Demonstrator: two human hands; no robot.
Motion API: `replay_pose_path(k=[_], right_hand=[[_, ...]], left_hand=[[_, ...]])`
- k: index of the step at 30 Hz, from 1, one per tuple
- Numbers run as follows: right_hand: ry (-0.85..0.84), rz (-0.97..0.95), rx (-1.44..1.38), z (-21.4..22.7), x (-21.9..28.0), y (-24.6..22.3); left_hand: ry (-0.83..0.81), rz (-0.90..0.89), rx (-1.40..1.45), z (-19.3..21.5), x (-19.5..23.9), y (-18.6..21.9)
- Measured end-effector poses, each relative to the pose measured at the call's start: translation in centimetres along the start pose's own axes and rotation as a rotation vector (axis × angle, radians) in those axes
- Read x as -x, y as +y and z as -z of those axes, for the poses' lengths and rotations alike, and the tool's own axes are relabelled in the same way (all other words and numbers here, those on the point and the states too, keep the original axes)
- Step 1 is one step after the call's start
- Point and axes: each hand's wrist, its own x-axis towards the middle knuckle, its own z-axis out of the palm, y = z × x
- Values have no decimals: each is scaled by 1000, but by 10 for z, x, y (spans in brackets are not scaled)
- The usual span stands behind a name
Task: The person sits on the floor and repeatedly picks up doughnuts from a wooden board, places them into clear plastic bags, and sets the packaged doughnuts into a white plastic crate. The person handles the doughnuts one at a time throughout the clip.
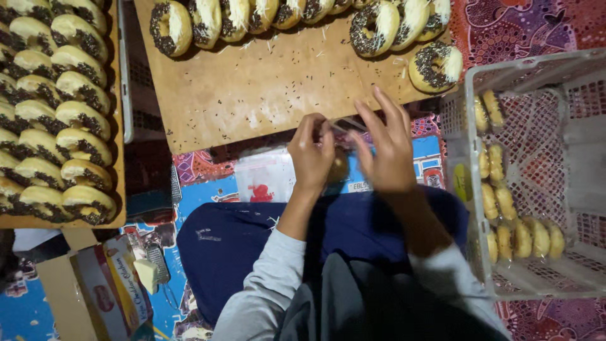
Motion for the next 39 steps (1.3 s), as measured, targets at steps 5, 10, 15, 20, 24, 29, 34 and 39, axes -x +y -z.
replay_pose_path(k=[5, 10, 15, 20, 24, 29, 34, 39], right_hand=[[-235, -195, -64, -2, 27, -1], [-237, -89, -88, -29, 15, 53], [-501, 114, -180, -34, -8, 58], [-549, -677, -117, -16, -89, 128], [-483, -206, 417, -35, -133, 192], [-434, -214, 378, -46, -115, 175], [-295, -616, -751, -15, -34, 85], [-98, -210, -142, -45, -15, 26]], left_hand=[[-74, -256, 64, -8, 15, 6], [-79, -200, 233, -8, 16, 14], [-33, 570, 1453, -45, -38, -55], [-90, 472, 1723, -57, -70, -125], [67, 719, 1758, -50, -76, -140], [125, 849, 2022, -46, -81, -149], [316, 923, 2156, -36, -77, -150], [139, 557, 1806, -41, -56, -106]])
